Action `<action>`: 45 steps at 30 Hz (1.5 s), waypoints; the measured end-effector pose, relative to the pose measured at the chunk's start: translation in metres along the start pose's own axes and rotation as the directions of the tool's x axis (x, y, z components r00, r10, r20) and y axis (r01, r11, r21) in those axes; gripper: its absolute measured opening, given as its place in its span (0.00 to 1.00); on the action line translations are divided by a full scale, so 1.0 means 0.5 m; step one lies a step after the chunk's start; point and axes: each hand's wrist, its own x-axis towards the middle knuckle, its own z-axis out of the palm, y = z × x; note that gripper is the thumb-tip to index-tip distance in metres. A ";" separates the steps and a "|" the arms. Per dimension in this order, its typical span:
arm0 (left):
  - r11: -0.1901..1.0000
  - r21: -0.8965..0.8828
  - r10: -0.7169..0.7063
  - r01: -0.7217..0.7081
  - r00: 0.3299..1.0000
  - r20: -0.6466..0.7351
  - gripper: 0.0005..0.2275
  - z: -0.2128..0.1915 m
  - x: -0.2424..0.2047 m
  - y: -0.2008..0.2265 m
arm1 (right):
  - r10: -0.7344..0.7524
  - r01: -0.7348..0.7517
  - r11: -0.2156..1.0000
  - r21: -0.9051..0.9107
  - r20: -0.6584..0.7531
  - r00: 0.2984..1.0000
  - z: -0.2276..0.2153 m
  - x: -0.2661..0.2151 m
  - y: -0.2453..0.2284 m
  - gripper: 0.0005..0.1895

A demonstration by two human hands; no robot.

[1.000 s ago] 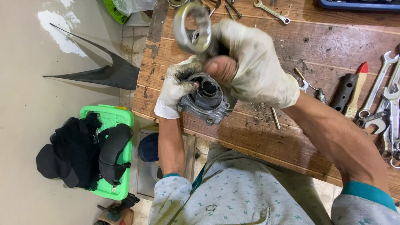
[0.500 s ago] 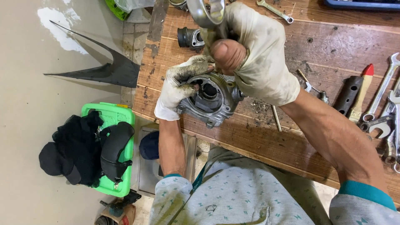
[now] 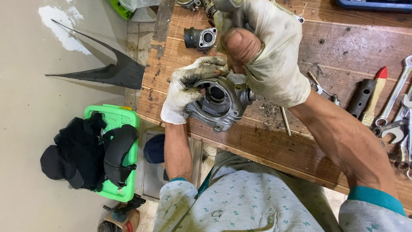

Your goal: The person assembles a small engine cylinder head by hand, inserting a circular metal component into the cylinder bore. They then use a wrench to tighten a bolt on the side of the assembly. The person rotates the engine part to inspect the fit and alignment of the installed component.

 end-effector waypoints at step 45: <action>0.988 0.151 -0.015 0.012 1.000 0.017 0.26 -0.031 -0.017 -0.027 | 0.773 0.641 -0.470 -0.606 0.067 0.631 -0.196 -0.148 0.291 0.31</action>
